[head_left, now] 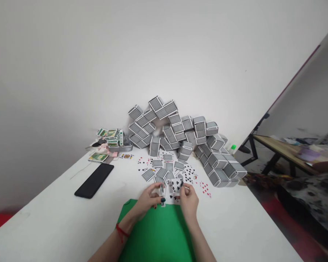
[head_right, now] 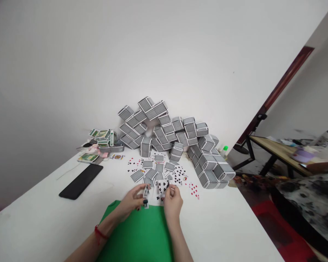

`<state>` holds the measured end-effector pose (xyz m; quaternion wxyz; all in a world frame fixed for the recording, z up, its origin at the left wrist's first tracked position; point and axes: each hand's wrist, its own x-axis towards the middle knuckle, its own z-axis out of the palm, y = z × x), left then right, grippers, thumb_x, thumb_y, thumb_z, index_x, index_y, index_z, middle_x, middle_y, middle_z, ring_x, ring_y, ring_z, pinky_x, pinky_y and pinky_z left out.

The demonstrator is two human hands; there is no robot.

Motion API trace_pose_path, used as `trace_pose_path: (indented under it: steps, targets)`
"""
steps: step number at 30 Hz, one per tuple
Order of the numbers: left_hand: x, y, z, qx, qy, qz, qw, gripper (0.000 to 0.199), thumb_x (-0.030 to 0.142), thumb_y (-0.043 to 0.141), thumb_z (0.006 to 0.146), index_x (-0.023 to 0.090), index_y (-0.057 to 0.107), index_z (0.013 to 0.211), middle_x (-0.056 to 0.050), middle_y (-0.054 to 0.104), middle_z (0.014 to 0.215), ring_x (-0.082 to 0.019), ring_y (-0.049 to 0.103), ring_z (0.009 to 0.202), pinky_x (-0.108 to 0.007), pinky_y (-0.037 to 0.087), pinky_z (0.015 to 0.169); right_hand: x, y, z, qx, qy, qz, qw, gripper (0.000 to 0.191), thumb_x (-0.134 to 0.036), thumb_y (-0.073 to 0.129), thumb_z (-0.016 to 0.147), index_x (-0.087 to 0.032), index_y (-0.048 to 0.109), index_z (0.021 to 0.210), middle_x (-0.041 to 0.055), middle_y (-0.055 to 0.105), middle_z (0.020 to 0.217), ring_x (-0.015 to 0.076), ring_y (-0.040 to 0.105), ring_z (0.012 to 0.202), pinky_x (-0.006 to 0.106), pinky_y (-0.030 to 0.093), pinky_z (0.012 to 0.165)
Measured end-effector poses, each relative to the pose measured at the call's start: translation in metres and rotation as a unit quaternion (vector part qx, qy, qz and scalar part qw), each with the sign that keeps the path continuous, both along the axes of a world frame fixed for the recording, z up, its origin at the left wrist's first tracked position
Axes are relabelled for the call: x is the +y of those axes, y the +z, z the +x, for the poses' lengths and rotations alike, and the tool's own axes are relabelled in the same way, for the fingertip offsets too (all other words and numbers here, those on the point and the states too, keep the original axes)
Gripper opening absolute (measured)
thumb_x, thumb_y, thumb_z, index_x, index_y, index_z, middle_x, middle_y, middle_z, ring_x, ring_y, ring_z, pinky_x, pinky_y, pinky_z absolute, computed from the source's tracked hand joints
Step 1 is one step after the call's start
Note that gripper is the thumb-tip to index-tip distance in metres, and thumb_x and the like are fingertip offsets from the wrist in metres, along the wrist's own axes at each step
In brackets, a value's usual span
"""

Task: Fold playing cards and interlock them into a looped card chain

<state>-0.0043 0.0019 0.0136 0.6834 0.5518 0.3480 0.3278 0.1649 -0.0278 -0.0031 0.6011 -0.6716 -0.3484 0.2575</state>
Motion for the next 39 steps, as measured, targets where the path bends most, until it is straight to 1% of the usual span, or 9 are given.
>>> trace_pose_path:
  steps: [2,5,9,11,17,23,33,36,39]
  targets:
    - [0.004,-0.005,-0.002,0.041,0.043,0.074,0.995,0.062,0.022,0.066,0.061,0.019,0.043,0.119,-0.005,0.057,0.098,-0.006,0.048,0.056,-0.016,0.038,0.045,0.000,-0.004,-0.005,-0.035,0.028,-0.013,0.999,0.031,-0.047,0.053,0.069,-0.019,0.053,0.081,-0.0004,0.059,0.054,0.0177,0.056,0.044,0.026,0.042,0.046]
    - [0.004,-0.012,-0.003,0.104,0.066,0.179,0.976,0.056,0.016,0.061,0.062,0.024,0.047,0.115,-0.007,0.044,0.122,-0.008,0.052,0.065,-0.022,0.048,0.054,-0.002,-0.008,-0.020,-0.009,0.127,-0.017,0.992,0.026,-0.045,0.052,0.071,-0.021,0.049,0.079,-0.0042,0.053,0.049,0.0157,0.052,0.043,0.025,0.040,0.045]
    - [0.001,-0.015,-0.004,0.161,0.069,0.262,0.949,0.052,0.010,0.056,0.063,0.026,0.049,0.113,-0.005,0.044,0.123,-0.010,0.053,0.070,-0.027,0.051,0.065,-0.005,-0.003,-0.033,0.078,0.246,-0.003,0.966,0.027,-0.045,0.054,0.071,-0.021,0.047,0.081,-0.0039,0.055,0.057,0.0140,0.053,0.052,0.023,0.040,0.050]
    - [0.001,-0.016,-0.004,0.171,0.077,0.282,0.941,0.054,0.009,0.056,0.063,0.026,0.049,0.114,-0.005,0.045,0.123,-0.012,0.053,0.073,-0.029,0.051,0.069,-0.006,0.004,-0.033,0.116,0.278,0.006,0.954,0.027,-0.046,0.056,0.069,-0.021,0.047,0.074,-0.0023,0.057,0.061,0.0147,0.055,0.059,0.023,0.041,0.053]
    - [0.001,-0.017,-0.005,0.168,0.090,0.315,0.930,0.055,0.011,0.056,0.063,0.027,0.049,0.115,-0.005,0.045,0.123,-0.016,0.054,0.082,-0.032,0.050,0.075,-0.003,0.009,-0.029,0.113,0.244,0.006,0.963,0.035,-0.050,0.064,0.061,-0.019,0.048,0.062,0.0072,0.065,0.081,0.0227,0.060,0.081,0.027,0.046,0.061]
    - [0.001,-0.020,-0.004,0.162,0.078,0.304,0.935,0.056,0.008,0.053,0.064,0.025,0.046,0.117,-0.006,0.043,0.124,-0.011,0.054,0.072,-0.029,0.051,0.072,0.001,-0.001,-0.027,0.077,0.187,0.022,0.979,0.034,-0.048,0.065,0.058,-0.018,0.049,0.059,0.0102,0.066,0.087,0.0231,0.061,0.081,0.030,0.047,0.063]
    - [0.001,-0.019,-0.006,0.184,0.094,0.343,0.916,0.052,0.013,0.057,0.066,0.026,0.048,0.116,-0.006,0.045,0.122,-0.020,0.051,0.098,-0.034,0.047,0.084,0.001,-0.006,-0.029,0.019,0.199,0.013,0.980,0.031,-0.043,0.066,0.059,-0.019,0.047,0.056,0.0088,0.065,0.084,0.0209,0.059,0.080,0.027,0.044,0.065]
    - [0.001,-0.020,-0.007,0.190,0.089,0.356,0.911,0.054,0.011,0.058,0.065,0.026,0.048,0.117,-0.006,0.046,0.121,-0.021,0.049,0.104,-0.035,0.044,0.089,0.001,-0.005,-0.026,0.068,0.235,0.013,0.970,0.033,-0.043,0.068,0.057,-0.018,0.046,0.056,0.0064,0.064,0.079,0.0176,0.057,0.070,0.025,0.042,0.061]
    - [0.001,-0.020,-0.007,0.190,0.084,0.359,0.910,0.054,0.012,0.060,0.064,0.026,0.049,0.115,-0.006,0.048,0.118,-0.021,0.049,0.103,-0.035,0.044,0.089,0.001,-0.004,-0.025,0.129,0.271,-0.017,0.954,0.035,-0.044,0.068,0.057,-0.019,0.044,0.055,-0.0011,0.057,0.059,0.0108,0.048,0.050,0.022,0.036,0.049]
